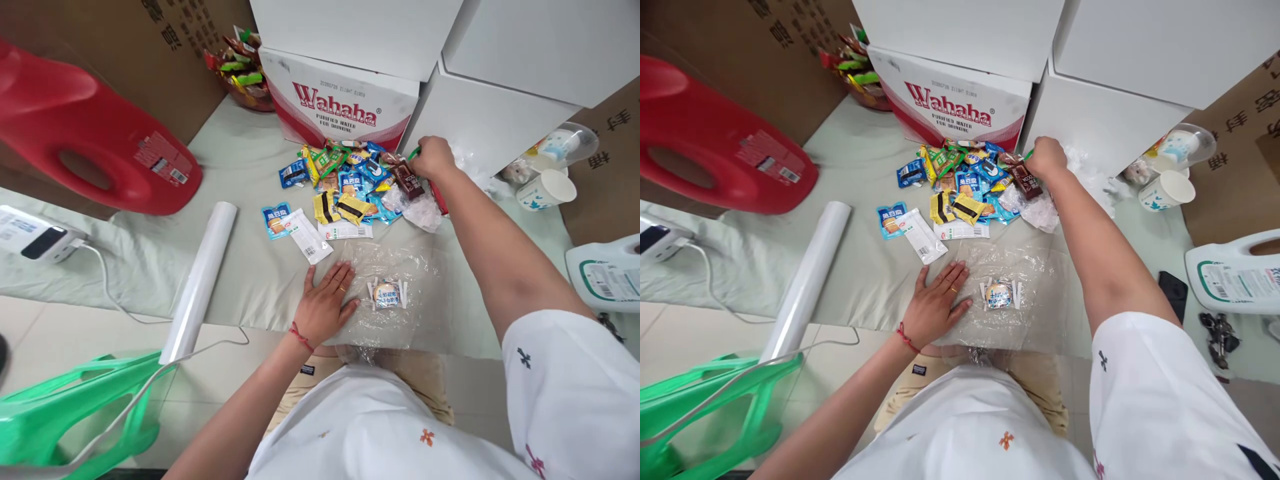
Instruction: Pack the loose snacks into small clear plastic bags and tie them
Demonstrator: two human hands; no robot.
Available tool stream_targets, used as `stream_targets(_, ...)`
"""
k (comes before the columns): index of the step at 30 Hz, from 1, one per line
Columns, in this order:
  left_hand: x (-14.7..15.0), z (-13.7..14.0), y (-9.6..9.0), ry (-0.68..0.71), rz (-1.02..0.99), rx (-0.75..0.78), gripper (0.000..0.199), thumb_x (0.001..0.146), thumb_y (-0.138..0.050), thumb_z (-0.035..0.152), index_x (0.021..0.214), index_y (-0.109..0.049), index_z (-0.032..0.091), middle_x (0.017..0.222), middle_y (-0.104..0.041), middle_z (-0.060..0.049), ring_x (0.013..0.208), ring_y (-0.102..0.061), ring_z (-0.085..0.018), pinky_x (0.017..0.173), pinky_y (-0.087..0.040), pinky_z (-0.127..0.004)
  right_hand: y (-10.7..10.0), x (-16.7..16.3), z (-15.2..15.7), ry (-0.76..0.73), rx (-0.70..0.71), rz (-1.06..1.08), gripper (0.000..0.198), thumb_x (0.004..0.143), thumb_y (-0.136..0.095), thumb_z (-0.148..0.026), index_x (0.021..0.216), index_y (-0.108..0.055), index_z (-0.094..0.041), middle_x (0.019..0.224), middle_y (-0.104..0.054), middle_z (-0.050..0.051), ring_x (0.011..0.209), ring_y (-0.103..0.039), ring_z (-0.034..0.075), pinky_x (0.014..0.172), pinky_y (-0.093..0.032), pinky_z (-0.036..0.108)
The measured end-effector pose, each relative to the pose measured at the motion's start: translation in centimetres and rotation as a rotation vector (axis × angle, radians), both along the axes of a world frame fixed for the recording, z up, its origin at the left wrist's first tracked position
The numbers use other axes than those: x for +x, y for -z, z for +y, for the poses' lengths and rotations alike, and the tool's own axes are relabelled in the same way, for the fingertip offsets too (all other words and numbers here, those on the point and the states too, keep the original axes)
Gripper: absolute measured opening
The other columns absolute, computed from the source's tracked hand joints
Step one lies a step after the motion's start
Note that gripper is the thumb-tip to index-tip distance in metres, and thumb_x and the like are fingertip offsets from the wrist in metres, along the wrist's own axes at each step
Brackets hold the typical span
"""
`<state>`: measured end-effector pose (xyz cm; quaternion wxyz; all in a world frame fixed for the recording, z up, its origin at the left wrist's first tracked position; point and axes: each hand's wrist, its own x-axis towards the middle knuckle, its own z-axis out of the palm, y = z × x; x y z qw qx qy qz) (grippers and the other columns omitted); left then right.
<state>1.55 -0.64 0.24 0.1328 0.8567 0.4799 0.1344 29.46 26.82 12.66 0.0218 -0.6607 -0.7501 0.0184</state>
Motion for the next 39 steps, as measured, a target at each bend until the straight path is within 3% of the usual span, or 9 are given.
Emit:
stream_targets(2, 0.0, 0.0, 0.0, 0.003, -0.002, 0.003, 0.061, 0.103, -0.041, 0.05, 0.159, -0.038, 0.024, 0.162, -0.041, -0.011, 0.151, -0.038, -0.03, 0.127, -0.005, -0.062, -1.4, -0.9, -3.8, 0.062, 0.076, -0.044, 0.042, 0.092, -0.051, -0.027, 0.126, -0.065, -0.007, 0.119, -0.07, 0.023, 0.108, -0.065, 0.032, 0.09, -0.051, 0.043)
stream_targets(4, 0.0, 0.0, -0.1, 0.009, -0.005, 0.002, 0.062, 0.103, -0.041, 0.051, 0.159, -0.037, 0.024, 0.162, -0.04, -0.011, 0.151, -0.038, -0.03, 0.127, -0.005, -0.062, -2.4, -1.6, -9.0, -0.082, 0.053, -0.027, 0.046, 0.088, -0.055, -0.022, 0.132, -0.063, -0.01, 0.125, -0.068, 0.019, 0.112, -0.065, 0.033, 0.092, -0.05, 0.041)
stream_targets(9, 0.0, 0.1, -0.2, 0.004, 0.002, 0.0, 0.065, 0.102, -0.042, 0.052, 0.16, -0.035, 0.022, 0.163, -0.038, -0.012, 0.151, -0.037, -0.03, 0.127, -0.005, -0.061, -2.2, -3.6, -22.4, -0.375, -0.355, -0.001, 0.053, 0.089, -0.056, -0.024, 0.143, -0.056, -0.023, 0.132, -0.067, 0.011, 0.108, -0.068, 0.03, 0.086, -0.053, 0.037)
stream_targets(12, 0.1, 0.2, -0.1, 0.005, 0.018, 0.009, 0.065, 0.102, -0.042, 0.051, 0.16, -0.036, 0.022, 0.164, -0.037, -0.012, 0.152, -0.037, -0.031, 0.127, -0.004, -0.062, -0.2, -5.3, -26.2, -0.397, -0.435, -0.061, 0.055, 0.095, -0.051, -0.024, 0.15, -0.048, -0.023, 0.137, -0.064, 0.013, 0.104, -0.071, 0.028, 0.078, -0.053, 0.036)
stream_targets(18, 0.3, 0.2, 0.1, 0.009, 0.033, 0.016, 0.062, 0.103, -0.04, 0.05, 0.159, -0.037, 0.023, 0.164, -0.037, -0.012, 0.152, -0.036, -0.03, 0.126, -0.004, -0.061, 3.1, -6.2, -27.0, -0.317, -0.458, -0.127, 0.069, 0.096, -0.06, -0.032, 0.156, -0.033, -0.015, 0.145, -0.057, 0.02, 0.106, -0.071, 0.03, 0.077, -0.053, 0.035)
stream_targets(23, 0.3, 0.1, 0.1, 0.004, 0.034, 0.016, 0.062, 0.103, -0.042, 0.049, 0.158, -0.038, 0.024, 0.164, -0.037, -0.012, 0.152, -0.036, -0.03, 0.126, -0.005, -0.062, 3.6, -5.0, -27.7, -0.239, -0.412, -0.137, 0.051, 0.099, -0.054, -0.027, 0.148, -0.043, -0.017, 0.139, -0.061, 0.016, 0.1, -0.072, 0.028, 0.072, -0.053, 0.035)
stream_targets(30, 0.2, 0.3, 0.1, 0.017, 0.012, 0.028, 0.064, 0.101, -0.047, 0.048, 0.159, -0.035, 0.024, 0.164, -0.039, -0.014, 0.15, -0.039, -0.033, 0.124, -0.009, -0.063, 4.4, -5.0, -28.1, -0.167, -0.413, -0.132, 0.056, 0.099, -0.055, -0.03, 0.151, -0.041, -0.016, 0.138, -0.061, 0.017, 0.099, -0.071, 0.028, 0.073, -0.051, 0.035)
stream_targets(35, -1.0, -0.2, -0.3, -0.01, -0.128, 0.114, 0.06, 0.1, -0.05, 0.044, 0.154, -0.041, 0.019, 0.159, -0.045, -0.017, 0.145, -0.045, -0.032, 0.118, -0.03, -0.057, 3.6, -2.5, -26.9, -0.124, -0.291, 0.065, 0.069, 0.098, -0.056, -0.053, 0.154, -0.039, -0.017, 0.147, -0.056, 0.015, 0.11, -0.066, 0.03, 0.081, -0.05, 0.036)
stream_targets(39, -0.2, 0.2, -2.5, -0.117, -0.286, 0.304, 0.034, 0.098, -0.054, 0.029, 0.13, -0.064, 0.02, 0.132, -0.069, -0.013, 0.128, -0.056, -0.029, 0.106, -0.043, -0.047, 3.9, 0.4, -23.7, -0.078, -0.136, 0.039, 0.05, 0.102, -0.049, -0.037, 0.147, -0.051, -0.015, 0.137, -0.063, 0.015, 0.119, -0.055, 0.033, 0.089, -0.045, 0.038)
